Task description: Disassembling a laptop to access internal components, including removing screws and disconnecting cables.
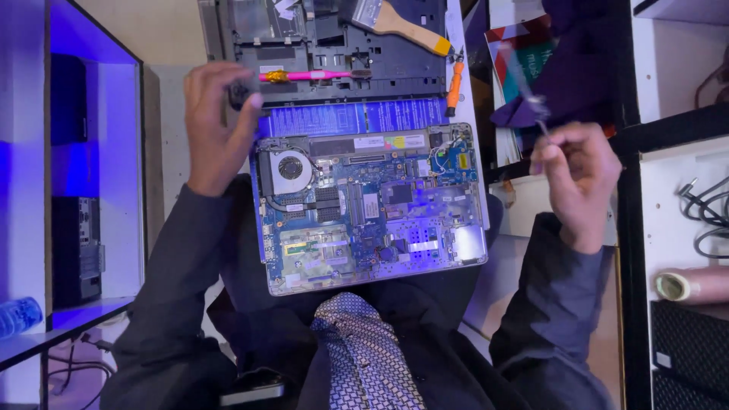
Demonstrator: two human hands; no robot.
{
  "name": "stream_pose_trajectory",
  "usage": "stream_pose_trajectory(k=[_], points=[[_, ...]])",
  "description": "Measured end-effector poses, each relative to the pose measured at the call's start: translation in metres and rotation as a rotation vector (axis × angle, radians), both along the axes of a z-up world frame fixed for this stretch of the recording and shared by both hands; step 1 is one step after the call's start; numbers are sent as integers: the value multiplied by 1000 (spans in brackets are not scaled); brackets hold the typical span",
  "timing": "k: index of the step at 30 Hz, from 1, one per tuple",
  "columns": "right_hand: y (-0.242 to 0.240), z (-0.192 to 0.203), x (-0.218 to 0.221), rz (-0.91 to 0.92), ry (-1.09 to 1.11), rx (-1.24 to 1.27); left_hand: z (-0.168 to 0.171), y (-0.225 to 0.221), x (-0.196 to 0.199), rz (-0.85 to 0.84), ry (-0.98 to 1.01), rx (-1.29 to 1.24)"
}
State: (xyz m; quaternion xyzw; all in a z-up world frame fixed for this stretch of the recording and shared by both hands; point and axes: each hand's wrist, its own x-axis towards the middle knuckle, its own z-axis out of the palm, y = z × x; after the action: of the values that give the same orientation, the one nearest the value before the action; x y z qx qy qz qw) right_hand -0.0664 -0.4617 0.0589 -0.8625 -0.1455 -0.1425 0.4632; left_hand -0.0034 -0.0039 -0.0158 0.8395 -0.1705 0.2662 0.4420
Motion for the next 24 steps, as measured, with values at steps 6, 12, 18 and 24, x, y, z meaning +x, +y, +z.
stream_pose_trajectory(k=[6,12,18,24], points=[[-37,-65,-32,-172,35,447,-18,20,-95,256,120,-306],[-19,-65,-15,-293,96,493,-69,9,-155,458,198,-613],[2,-79,-35,-201,-58,368,-57,-23,-193,418,476,-615],[0,-112,-69,-322,1,247,-33,-32,-191,257,463,-386]])
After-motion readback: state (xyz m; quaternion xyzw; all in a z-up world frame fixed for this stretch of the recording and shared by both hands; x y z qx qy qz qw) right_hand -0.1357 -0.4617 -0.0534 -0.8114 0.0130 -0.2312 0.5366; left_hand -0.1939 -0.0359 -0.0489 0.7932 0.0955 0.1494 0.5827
